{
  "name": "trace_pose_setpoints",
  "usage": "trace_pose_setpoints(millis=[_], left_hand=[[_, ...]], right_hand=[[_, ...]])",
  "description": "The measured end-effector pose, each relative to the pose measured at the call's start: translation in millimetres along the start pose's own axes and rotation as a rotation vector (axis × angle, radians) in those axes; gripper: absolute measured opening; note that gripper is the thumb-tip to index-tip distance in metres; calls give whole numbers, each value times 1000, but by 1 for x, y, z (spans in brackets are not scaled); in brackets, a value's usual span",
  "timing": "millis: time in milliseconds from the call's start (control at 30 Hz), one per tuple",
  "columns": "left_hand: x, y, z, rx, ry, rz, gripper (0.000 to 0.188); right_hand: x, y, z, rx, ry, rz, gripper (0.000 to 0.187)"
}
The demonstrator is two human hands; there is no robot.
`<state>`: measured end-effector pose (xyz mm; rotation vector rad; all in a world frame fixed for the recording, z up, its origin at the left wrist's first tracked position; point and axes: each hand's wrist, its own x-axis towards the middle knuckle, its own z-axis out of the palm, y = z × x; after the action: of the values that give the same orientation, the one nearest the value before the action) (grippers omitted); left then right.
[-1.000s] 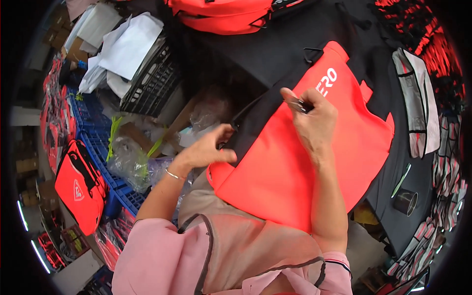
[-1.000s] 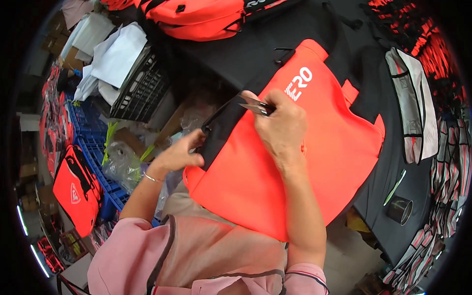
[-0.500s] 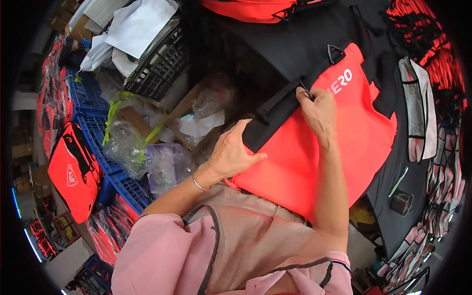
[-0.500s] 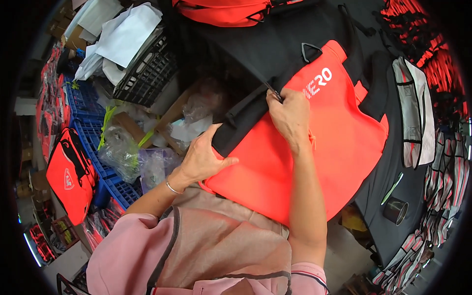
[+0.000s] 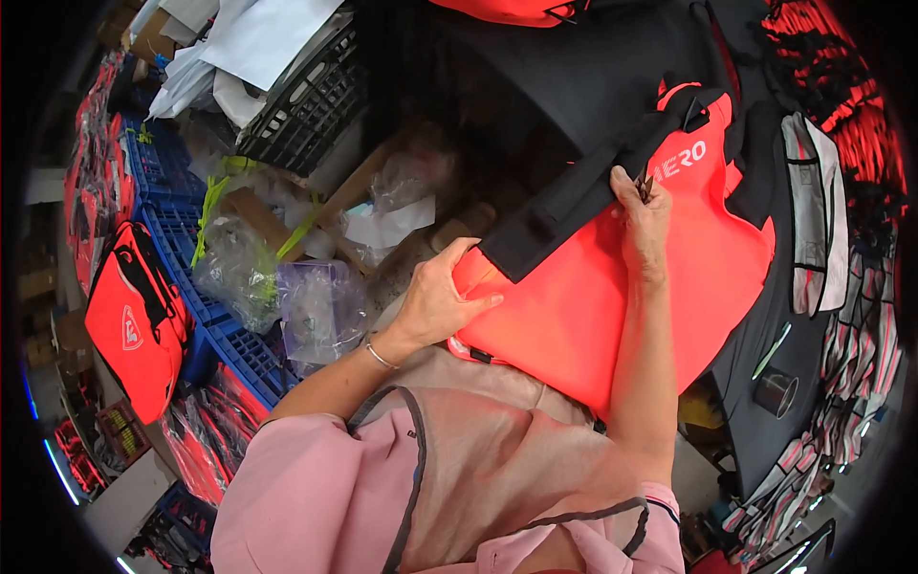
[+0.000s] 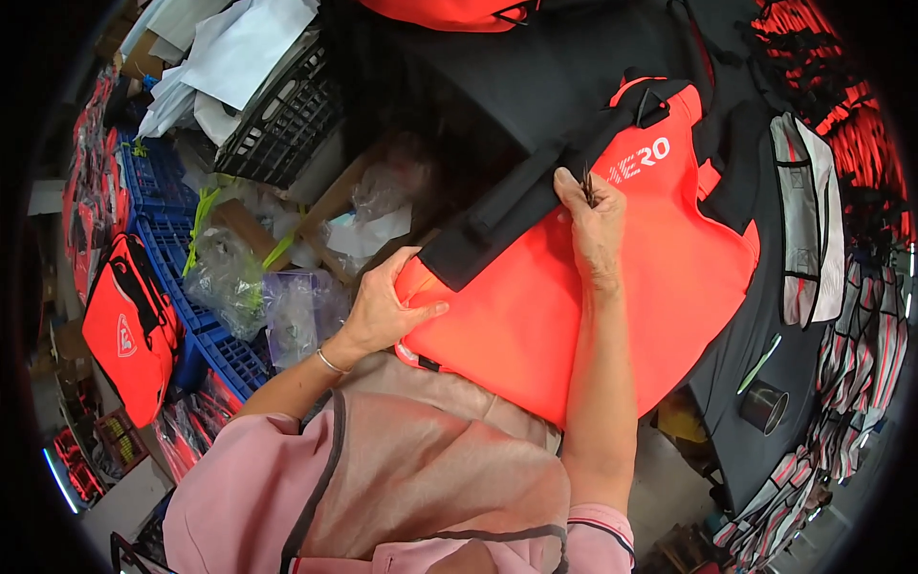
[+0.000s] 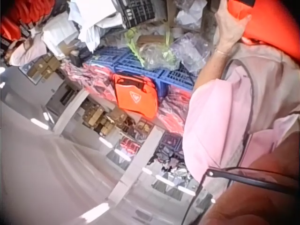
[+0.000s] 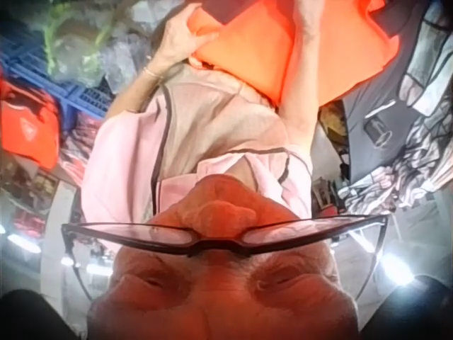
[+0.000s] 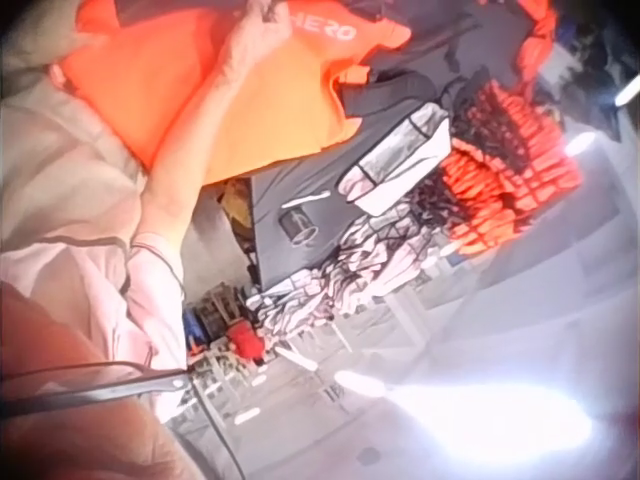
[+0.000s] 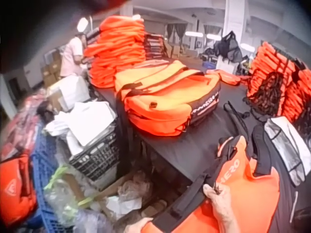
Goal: The person is inspecting and trimming loose threads from red athletic bags using small snips and a brush.
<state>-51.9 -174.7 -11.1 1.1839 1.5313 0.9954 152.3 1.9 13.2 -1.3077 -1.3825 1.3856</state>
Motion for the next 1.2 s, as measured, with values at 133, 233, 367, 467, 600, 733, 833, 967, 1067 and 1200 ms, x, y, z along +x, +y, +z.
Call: trace_pose_setpoints(millis=[133,233,367,467,600,733,833,967,1067,1200], left_hand=[[7,-2,5,75,30,43,67],[11,-42,1,-127,-20,-65,71],[25,-23,-21,-387,-138,-177,69],[36,-11,-35,27,-206,-84,67],[52,54,-34,326,210,525,59],[102,143,28,387,118,886,31],[156,178,118,367,-191,1027,37],[217,160,218,451,-246,1093,43],[228,126,253,975,-145,1185,52],[212,110,253,730,-284,1150,52]], right_hand=[[5,1,-4,-164,-5,-124,39],[1,17,10,-171,-35,-115,25],[-34,17,-15,-172,-219,36,10],[-65,2,-67,46,-70,-62,6],[-84,-14,-167,-269,508,-176,9],[-70,-18,-215,-259,731,-203,17],[-58,-24,-218,-280,756,-132,23],[-34,-19,-224,-251,679,-64,30],[-24,-15,-241,-303,711,-28,25],[-5,-26,-247,-644,729,8,19]])
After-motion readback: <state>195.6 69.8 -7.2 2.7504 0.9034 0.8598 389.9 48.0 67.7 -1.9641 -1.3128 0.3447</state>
